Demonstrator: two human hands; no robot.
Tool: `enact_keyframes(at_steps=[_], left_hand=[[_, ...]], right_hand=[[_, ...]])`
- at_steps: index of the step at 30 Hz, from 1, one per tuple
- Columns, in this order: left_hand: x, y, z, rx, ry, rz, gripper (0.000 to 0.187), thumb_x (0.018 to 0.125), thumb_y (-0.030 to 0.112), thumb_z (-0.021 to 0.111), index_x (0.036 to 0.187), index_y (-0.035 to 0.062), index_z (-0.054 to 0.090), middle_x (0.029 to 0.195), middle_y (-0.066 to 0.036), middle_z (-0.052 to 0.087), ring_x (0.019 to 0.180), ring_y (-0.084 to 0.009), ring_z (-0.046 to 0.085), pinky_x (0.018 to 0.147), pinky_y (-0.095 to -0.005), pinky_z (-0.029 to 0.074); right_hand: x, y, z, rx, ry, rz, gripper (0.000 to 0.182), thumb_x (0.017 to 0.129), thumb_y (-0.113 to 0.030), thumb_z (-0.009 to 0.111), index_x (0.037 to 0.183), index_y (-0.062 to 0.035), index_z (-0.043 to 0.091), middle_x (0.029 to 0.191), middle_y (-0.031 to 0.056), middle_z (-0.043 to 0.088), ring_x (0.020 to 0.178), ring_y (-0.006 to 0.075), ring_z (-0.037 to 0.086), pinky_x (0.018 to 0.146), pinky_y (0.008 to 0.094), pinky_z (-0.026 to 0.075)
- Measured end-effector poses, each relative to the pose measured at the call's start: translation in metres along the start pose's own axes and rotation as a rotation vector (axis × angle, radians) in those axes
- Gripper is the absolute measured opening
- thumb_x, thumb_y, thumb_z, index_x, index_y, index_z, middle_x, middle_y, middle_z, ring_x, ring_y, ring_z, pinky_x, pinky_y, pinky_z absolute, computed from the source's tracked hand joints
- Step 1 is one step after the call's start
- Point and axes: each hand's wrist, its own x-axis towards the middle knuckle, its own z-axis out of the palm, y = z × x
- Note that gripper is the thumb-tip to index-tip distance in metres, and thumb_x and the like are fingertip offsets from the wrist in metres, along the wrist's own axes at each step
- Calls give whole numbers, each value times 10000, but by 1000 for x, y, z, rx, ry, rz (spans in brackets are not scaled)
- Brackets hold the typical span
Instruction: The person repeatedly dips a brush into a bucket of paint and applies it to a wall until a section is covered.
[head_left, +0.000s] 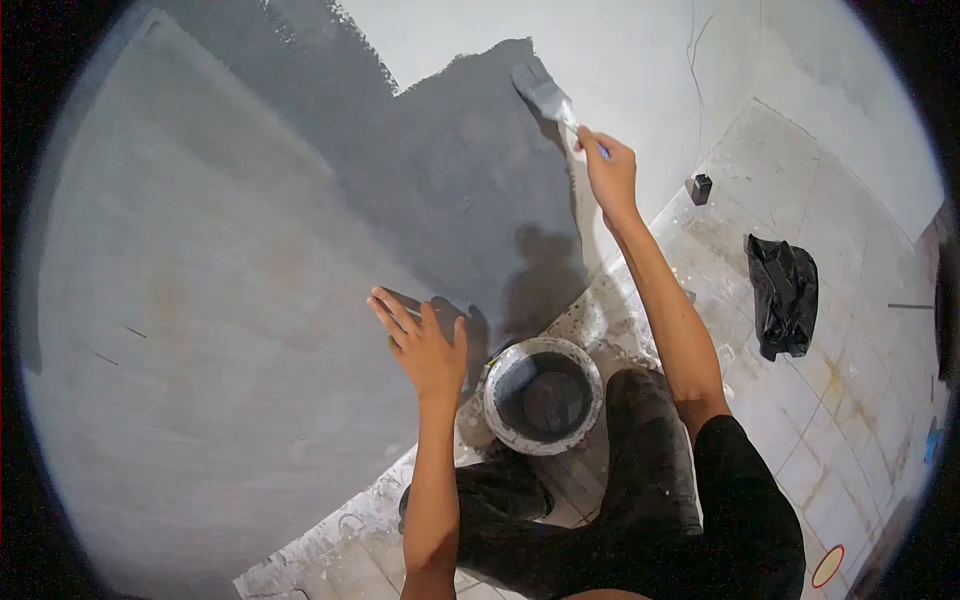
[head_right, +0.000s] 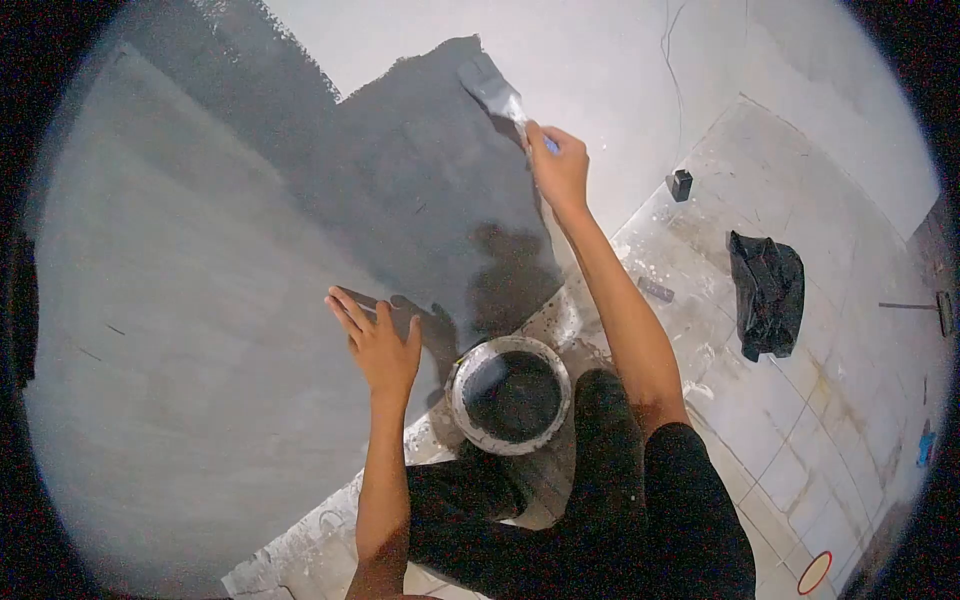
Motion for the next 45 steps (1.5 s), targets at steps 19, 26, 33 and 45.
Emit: enact_keyframes(at_steps=[19, 26, 33, 45], left_hand=[[-3, -9, -11, 48, -15, -8, 469, 927, 375, 766, 1248, 46, 675, 1789, -258, 115, 1658, -432, 131, 1106, -630, 450], [-6, -14, -10, 67, -21, -5, 453, 930, 382, 761, 1223, 47, 678, 1793, -236, 128, 1661, -399, 147, 1106, -635, 450], [-3, -12, -15, 54, -37, -27, 453, 926, 389, 768, 1216, 51, 682, 1800, -216, 118, 1663, -395, 135, 1131, -661, 418], [-1, -8, -12, 52, -30, -46, 461, 932, 411, 756, 1226, 64, 686, 1796, -235, 113, 1662, -415, 118, 1182, -708, 329]], right_hand=[[-28, 39, -29, -56, -24, -69, 457, 1042, -387, 692, 851, 26, 740, 712, 40, 655, 724, 111, 554, 707, 319, 473], [-19, 53, -3, -4, -130, 73, 486, 1054, -407, 676, 842, 28, 724, 738, 36, 662, 748, 118, 551, 729, 329, 468], [-129, 173, -81, -392, -73, 171, 545, 979, -472, 724, 784, 36, 751, 694, 235, 680, 652, 333, 680, 676, 467, 516], [2, -85, -17, -112, -20, -79, 502, 1009, -465, 725, 778, -19, 725, 619, -44, 506, 593, 94, 449, 550, 329, 359]])
